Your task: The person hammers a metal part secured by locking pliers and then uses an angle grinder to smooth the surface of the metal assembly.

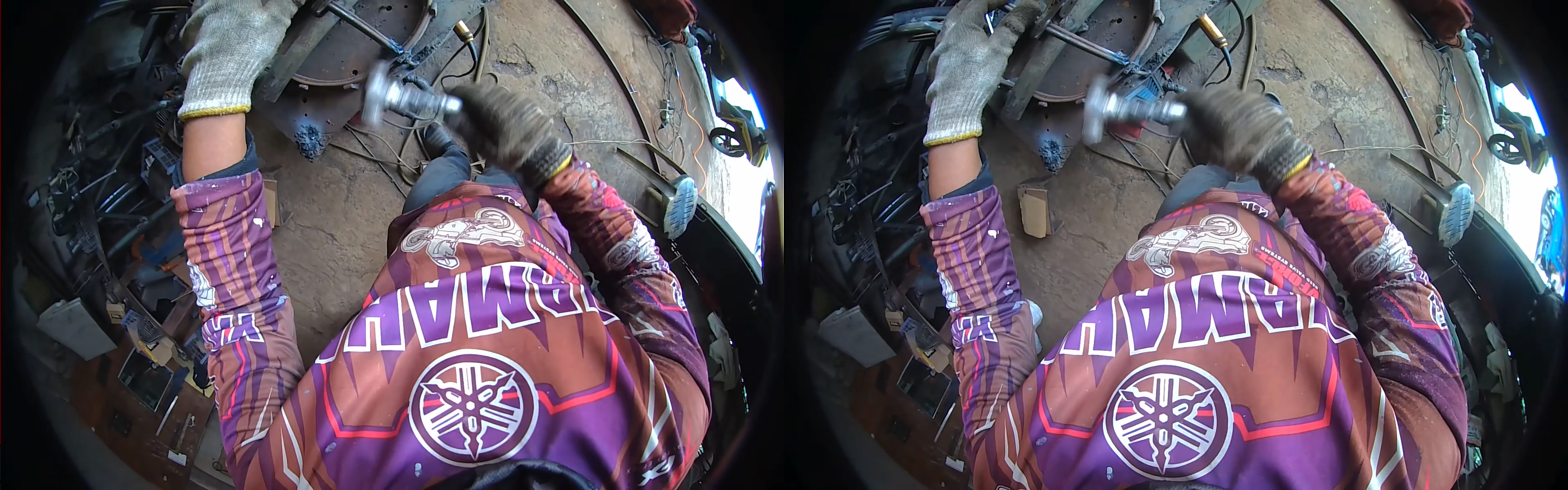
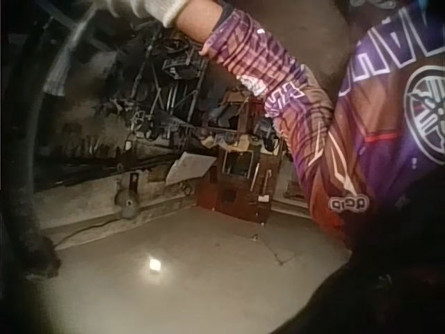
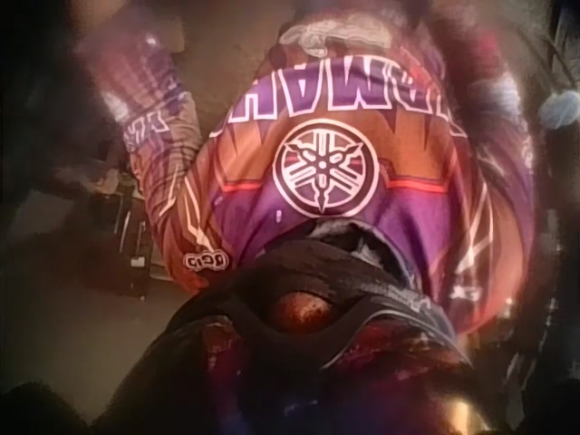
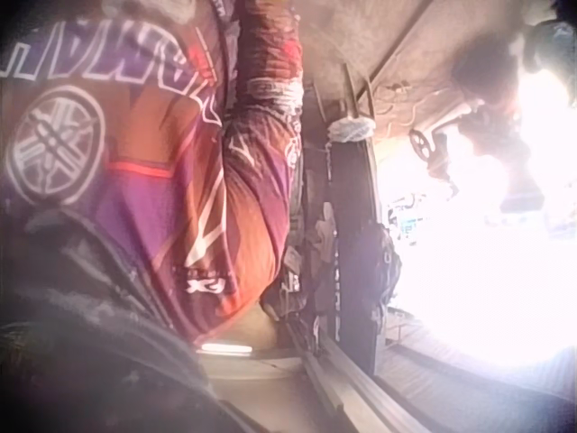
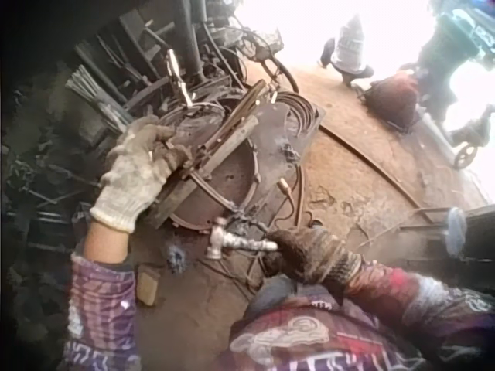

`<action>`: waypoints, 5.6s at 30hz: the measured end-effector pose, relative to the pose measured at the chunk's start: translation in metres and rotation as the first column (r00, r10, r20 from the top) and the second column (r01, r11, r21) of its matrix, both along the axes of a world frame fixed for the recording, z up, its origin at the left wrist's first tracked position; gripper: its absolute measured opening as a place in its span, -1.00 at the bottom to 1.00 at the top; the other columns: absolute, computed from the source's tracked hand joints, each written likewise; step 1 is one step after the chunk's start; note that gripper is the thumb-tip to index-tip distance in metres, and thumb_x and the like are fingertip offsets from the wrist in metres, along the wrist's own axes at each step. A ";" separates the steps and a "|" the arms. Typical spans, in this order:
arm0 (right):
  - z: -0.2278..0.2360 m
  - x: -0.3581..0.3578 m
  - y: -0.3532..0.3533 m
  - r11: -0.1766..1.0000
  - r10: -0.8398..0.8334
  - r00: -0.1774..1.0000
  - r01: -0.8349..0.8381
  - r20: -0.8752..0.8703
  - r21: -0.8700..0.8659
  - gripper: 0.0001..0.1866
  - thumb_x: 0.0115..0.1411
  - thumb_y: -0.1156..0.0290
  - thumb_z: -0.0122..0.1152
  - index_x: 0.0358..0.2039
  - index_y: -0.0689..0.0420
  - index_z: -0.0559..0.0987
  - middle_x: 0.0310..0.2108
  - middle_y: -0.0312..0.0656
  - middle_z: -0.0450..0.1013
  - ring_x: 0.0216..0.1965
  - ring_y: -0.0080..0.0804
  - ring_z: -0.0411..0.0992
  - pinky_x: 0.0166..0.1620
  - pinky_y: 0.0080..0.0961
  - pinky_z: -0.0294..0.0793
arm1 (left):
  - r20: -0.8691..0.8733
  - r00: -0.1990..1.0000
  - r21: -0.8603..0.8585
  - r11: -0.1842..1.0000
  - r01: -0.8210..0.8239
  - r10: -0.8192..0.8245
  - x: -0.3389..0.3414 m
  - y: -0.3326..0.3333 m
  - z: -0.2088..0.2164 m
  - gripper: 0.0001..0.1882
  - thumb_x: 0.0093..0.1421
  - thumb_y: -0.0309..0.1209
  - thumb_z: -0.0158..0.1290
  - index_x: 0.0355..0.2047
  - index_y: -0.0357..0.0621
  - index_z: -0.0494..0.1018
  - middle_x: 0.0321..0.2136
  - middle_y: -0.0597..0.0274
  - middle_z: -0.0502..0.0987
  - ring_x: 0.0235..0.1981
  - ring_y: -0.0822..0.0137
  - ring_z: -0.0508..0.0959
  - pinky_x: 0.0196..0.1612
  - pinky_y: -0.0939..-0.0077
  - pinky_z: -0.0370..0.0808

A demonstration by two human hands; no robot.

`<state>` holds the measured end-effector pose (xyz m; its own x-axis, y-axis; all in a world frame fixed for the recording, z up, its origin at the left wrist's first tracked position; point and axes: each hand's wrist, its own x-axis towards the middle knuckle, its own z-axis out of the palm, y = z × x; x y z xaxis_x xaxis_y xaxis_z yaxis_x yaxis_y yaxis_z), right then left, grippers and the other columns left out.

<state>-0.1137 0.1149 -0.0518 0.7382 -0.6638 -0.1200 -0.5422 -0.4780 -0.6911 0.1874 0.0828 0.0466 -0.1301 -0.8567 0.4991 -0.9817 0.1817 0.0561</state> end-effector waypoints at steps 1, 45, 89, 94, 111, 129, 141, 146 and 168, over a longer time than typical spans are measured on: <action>-0.001 -0.001 0.000 1.000 -0.002 1.000 0.002 0.000 0.001 -0.63 0.25 0.10 0.21 -0.07 0.09 0.58 -0.33 0.04 0.56 -0.24 0.07 0.57 -0.20 -0.04 0.55 | -0.013 1.000 0.049 0.999 -0.023 0.024 -0.003 0.000 0.003 -0.73 0.11 -0.38 0.27 -0.18 -0.16 0.57 -0.09 -0.11 0.55 -0.05 -0.06 0.57 -0.01 0.18 0.58; -0.001 0.000 0.000 0.997 -0.030 0.999 0.033 -0.043 0.067 -0.61 0.28 0.14 0.23 0.00 0.12 0.56 -0.27 0.06 0.56 -0.21 0.06 0.55 -0.18 -0.13 0.52 | -0.103 0.990 0.079 0.993 -0.091 0.099 0.000 0.002 -0.001 -0.63 0.12 -0.21 0.30 -0.13 -0.13 0.58 0.01 -0.13 0.52 0.07 -0.09 0.53 0.09 0.13 0.54; 0.041 0.020 -0.013 0.997 0.064 0.997 -0.065 0.037 0.034 -0.55 0.30 -0.04 0.19 -0.18 0.15 0.57 -0.37 0.04 0.51 -0.29 0.07 0.55 -0.23 -0.07 0.52 | -0.083 0.990 0.102 0.990 -0.101 0.110 -0.002 0.000 -0.004 -0.54 0.11 -0.05 0.29 -0.12 -0.12 0.58 0.02 -0.08 0.51 0.11 -0.07 0.49 0.13 0.09 0.50; 0.034 0.019 -0.025 0.999 -0.053 0.999 0.053 -0.008 0.004 -0.51 0.31 -0.08 0.16 -0.22 0.17 0.56 -0.42 0.04 0.50 -0.32 0.05 0.54 -0.24 -0.05 0.51 | -0.099 0.993 0.081 0.995 -0.055 0.063 0.001 -0.002 -0.007 -0.51 0.12 -0.02 0.28 -0.14 -0.15 0.58 0.01 -0.07 0.51 0.07 -0.08 0.50 0.11 0.08 0.49; 0.058 0.026 -0.004 0.989 0.129 0.992 -0.129 -0.006 -0.070 -0.54 0.37 -0.04 0.08 -0.10 0.15 0.59 -0.42 -0.02 0.53 -0.37 -0.06 0.56 -0.22 -0.16 0.55 | -0.138 0.984 0.113 0.989 -0.100 0.116 0.000 0.008 0.001 -0.54 0.12 -0.04 0.27 -0.15 -0.14 0.58 0.03 -0.03 0.52 0.06 -0.08 0.53 0.06 0.09 0.52; 0.043 0.024 -0.006 0.997 0.024 0.999 -0.022 -0.027 0.072 -0.47 0.34 -0.15 0.06 -0.20 0.14 0.57 -0.43 0.08 0.49 -0.34 0.13 0.52 -0.23 -0.01 0.47 | -0.144 0.980 0.140 0.983 -0.120 0.140 0.001 -0.001 -0.005 -0.53 0.13 -0.05 0.26 -0.10 -0.14 0.59 0.09 -0.09 0.48 0.08 -0.13 0.52 0.12 0.08 0.50; -0.003 -0.057 0.025 0.991 -0.062 0.987 0.043 0.151 0.127 -0.61 0.30 0.16 0.22 -0.03 0.19 0.56 -0.31 0.08 0.55 -0.25 0.07 0.55 -0.19 -0.16 0.50 | -0.540 0.827 -0.059 0.974 -0.219 0.153 -0.018 0.057 -0.016 -0.72 0.28 -0.31 0.22 -0.14 -0.28 0.61 -0.27 0.13 0.67 -0.32 0.35 0.63 -0.20 0.50 0.58; -0.010 -0.083 0.034 0.948 -0.220 0.974 0.225 -0.047 0.225 -0.61 0.33 0.15 0.17 -0.06 0.24 0.55 -0.26 0.13 0.54 -0.21 0.12 0.53 -0.15 -0.12 0.47 | -0.767 0.543 0.258 0.939 -0.227 0.342 -0.089 0.097 -0.060 -0.67 0.26 -0.24 0.23 -0.09 -0.21 0.59 -0.37 0.09 0.68 -0.33 0.28 0.67 -0.24 0.40 0.61; -0.025 -0.121 0.011 0.815 -0.328 0.931 0.365 -0.161 0.450 -0.64 0.36 0.13 0.17 -0.11 0.21 0.57 -0.33 0.07 0.51 -0.25 -0.05 0.52 -0.16 -0.21 0.45 | -0.873 -0.271 0.440 0.894 -0.081 0.405 -0.091 0.066 -0.076 -0.73 0.26 -0.27 0.25 -0.13 -0.17 0.60 -0.55 0.15 0.61 -0.70 0.37 0.54 -0.62 0.50 0.54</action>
